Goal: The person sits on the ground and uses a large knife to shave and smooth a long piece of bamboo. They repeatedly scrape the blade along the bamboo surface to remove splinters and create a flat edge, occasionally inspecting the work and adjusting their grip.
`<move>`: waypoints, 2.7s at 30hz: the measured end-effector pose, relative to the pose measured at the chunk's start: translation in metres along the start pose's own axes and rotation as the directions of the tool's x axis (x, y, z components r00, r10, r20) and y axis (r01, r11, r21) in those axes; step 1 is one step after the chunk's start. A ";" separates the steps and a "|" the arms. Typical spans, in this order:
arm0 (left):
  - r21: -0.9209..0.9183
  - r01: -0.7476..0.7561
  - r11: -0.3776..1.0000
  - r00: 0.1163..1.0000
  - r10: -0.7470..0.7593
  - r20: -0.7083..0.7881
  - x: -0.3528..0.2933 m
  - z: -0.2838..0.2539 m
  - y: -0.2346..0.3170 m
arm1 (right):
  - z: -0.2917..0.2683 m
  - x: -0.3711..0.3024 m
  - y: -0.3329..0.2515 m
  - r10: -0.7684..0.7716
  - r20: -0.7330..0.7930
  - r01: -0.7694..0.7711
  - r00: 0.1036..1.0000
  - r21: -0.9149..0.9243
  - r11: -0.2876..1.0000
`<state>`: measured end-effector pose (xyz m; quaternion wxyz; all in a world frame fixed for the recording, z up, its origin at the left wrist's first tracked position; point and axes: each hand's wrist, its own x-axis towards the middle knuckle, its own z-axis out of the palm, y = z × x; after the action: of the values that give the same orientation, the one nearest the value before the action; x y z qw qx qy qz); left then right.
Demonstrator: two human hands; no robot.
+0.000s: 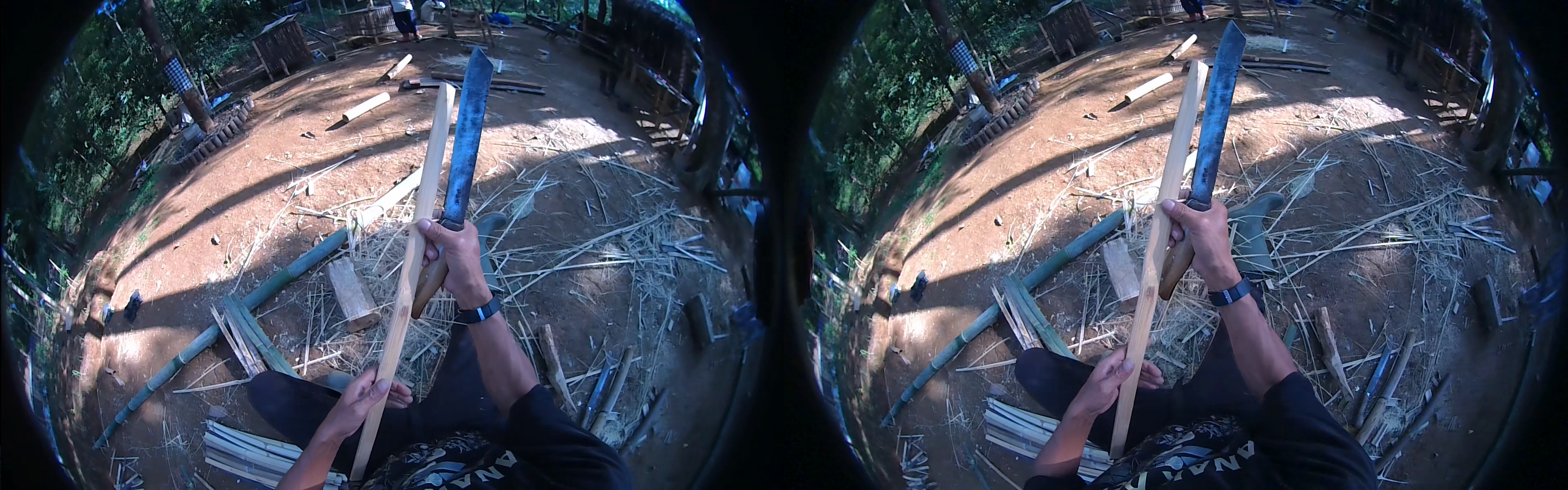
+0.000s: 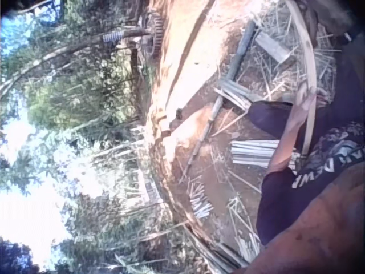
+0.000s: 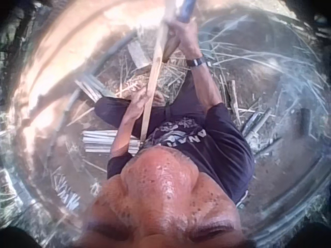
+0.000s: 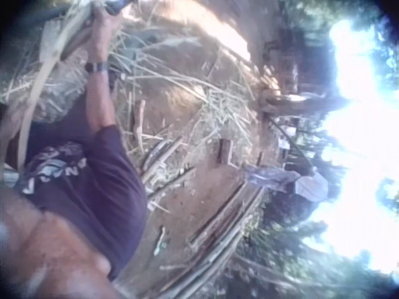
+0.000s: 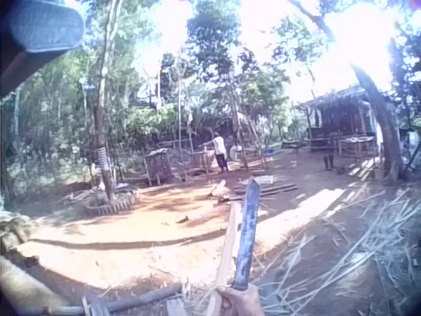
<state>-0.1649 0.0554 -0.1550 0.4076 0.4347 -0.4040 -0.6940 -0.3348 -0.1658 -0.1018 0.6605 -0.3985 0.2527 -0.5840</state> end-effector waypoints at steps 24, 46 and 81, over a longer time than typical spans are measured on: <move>0.438 -0.065 0.897 0.916 0.227 -0.330 -0.014 0.016 0.025 | -0.085 -0.009 -0.031 -0.027 0.741 0.702 0.671 -0.647 -0.297; 0.303 -0.102 0.947 0.936 0.195 -0.292 -0.019 0.023 0.021 | -0.088 0.041 -0.018 -0.133 0.551 0.504 0.824 -0.820 -0.273; -0.125 -0.071 0.990 0.985 0.050 -0.163 -0.018 0.014 0.038 | -0.086 -0.006 -0.014 -0.027 0.773 0.735 0.634 -0.612 -0.293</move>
<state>-0.1641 0.0619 -0.1107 0.4872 0.4487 -0.3369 -0.6692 -0.4131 -0.1797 -0.1391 -0.0735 -0.9253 0.2578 -0.2682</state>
